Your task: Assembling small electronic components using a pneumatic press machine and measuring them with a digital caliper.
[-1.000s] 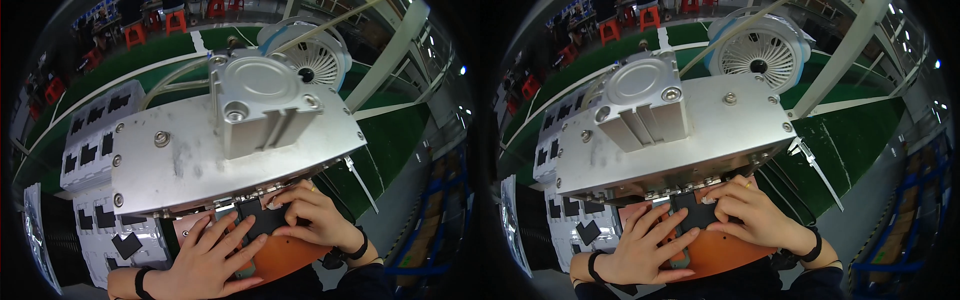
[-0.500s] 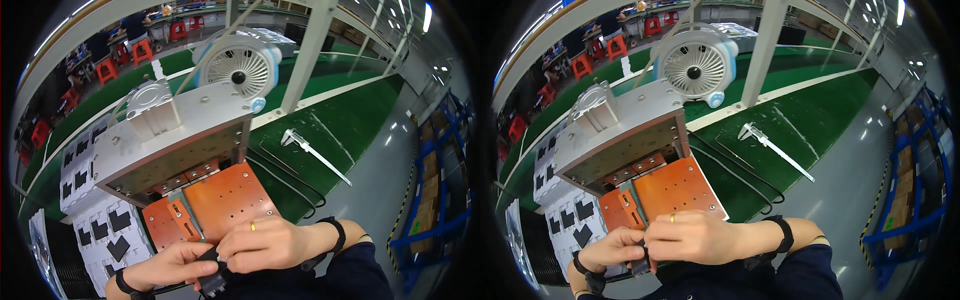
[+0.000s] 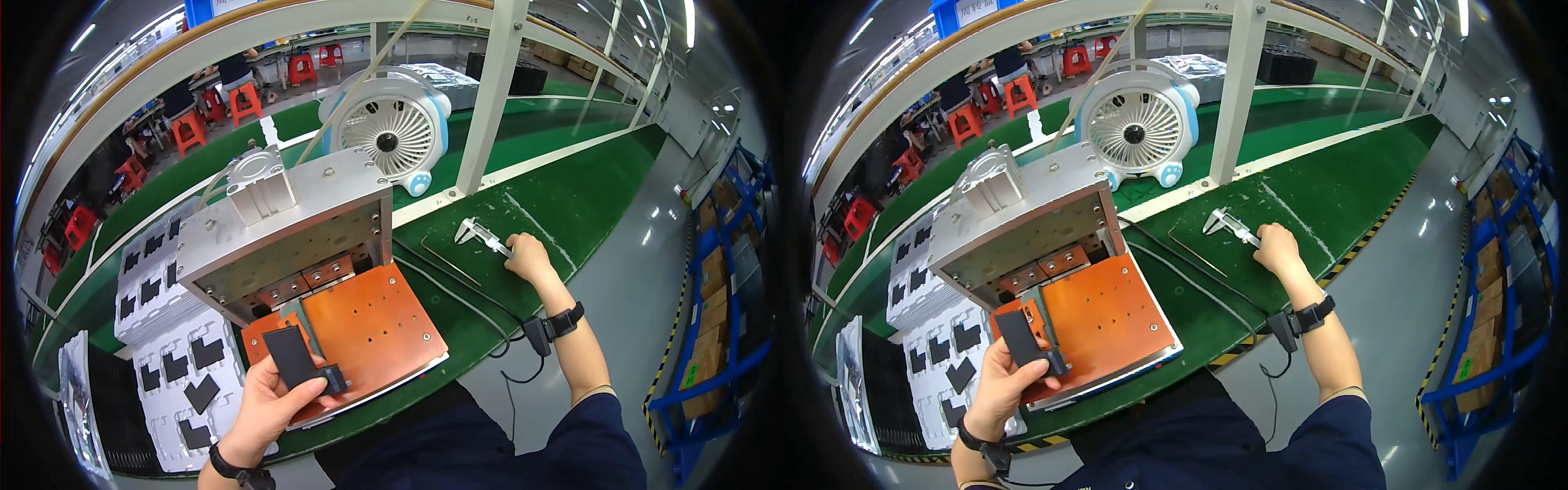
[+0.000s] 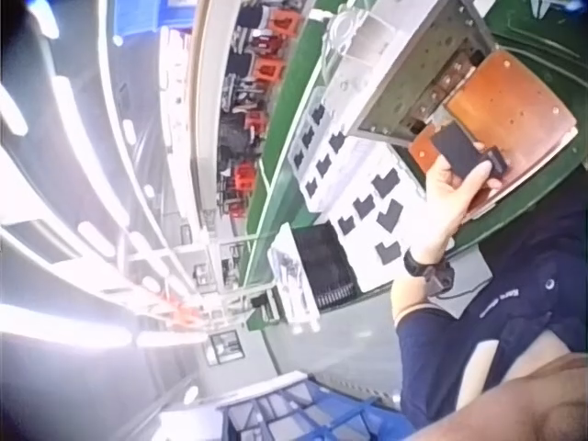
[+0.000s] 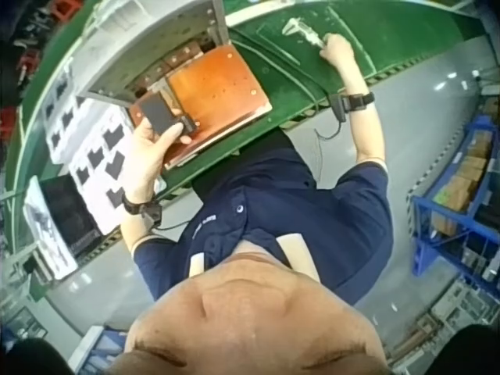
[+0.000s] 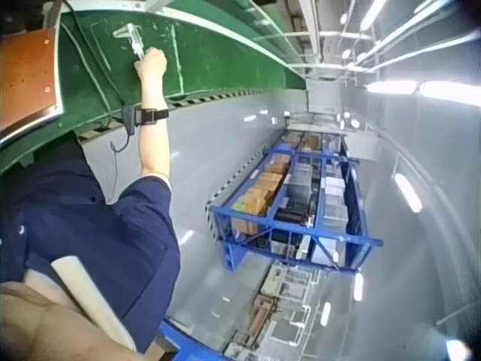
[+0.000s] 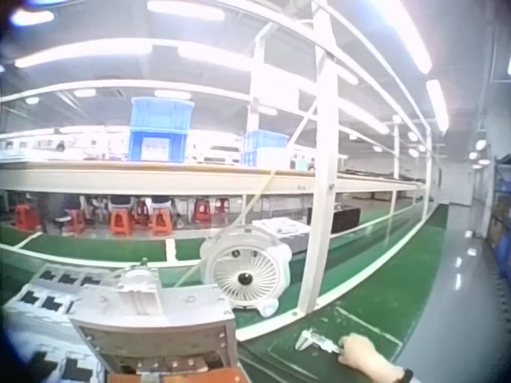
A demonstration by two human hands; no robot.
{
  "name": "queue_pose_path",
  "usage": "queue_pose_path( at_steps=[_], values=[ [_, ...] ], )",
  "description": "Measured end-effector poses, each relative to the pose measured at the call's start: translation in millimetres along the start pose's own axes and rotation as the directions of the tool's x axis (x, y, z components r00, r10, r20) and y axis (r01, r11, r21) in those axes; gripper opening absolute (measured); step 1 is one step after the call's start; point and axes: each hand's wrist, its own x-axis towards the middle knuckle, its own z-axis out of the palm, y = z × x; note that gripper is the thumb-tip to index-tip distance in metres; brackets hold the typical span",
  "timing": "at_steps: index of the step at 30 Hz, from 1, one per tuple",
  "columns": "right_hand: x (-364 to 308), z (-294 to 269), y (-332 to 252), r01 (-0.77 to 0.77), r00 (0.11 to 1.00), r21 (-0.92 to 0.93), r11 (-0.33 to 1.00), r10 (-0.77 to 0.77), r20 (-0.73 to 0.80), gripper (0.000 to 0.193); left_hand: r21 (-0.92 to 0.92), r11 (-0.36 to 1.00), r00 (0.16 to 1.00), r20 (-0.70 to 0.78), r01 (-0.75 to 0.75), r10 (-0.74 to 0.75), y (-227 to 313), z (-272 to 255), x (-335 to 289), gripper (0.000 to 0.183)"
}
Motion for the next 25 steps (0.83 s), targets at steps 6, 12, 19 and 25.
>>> queue_pose_path(
  at_steps=[6, 12, 19, 25],
  values=[
    [12.9, 6.0, 17.6, -0.056, 0.998, 0.118, 0.992, 0.059, -0.025, 0.032, 0.101, 0.992, 0.992, -0.1, 0.081, -0.071, 5.3, 10.3, 2.5, 0.022],
    [-52.8, -42.3, -18.1, 0.075, 0.985, 0.536, 0.841, 0.021, -0.171, 0.041, 0.044, 0.999, 1.0, -0.013, 0.013, -0.012, -0.9, 3.9, 8.8, 0.02],
    [-116.3, -82.1, -131.2, 0.429, 0.898, 0.733, 0.528, -0.336, -0.283, 0.03, 0.039, 0.994, 0.995, -0.007, 0.1, -0.1, 6.3, 2.9, 7.6, 0.018],
    [-116.4, -77.9, -158.5, 0.724, 0.69, 0.47, 0.505, -0.5, -0.524, 0.035, 0.059, 0.992, 0.993, 0.014, 0.112, -0.113, 9.1, 5.9, 6.3, 0.019]
  ],
)
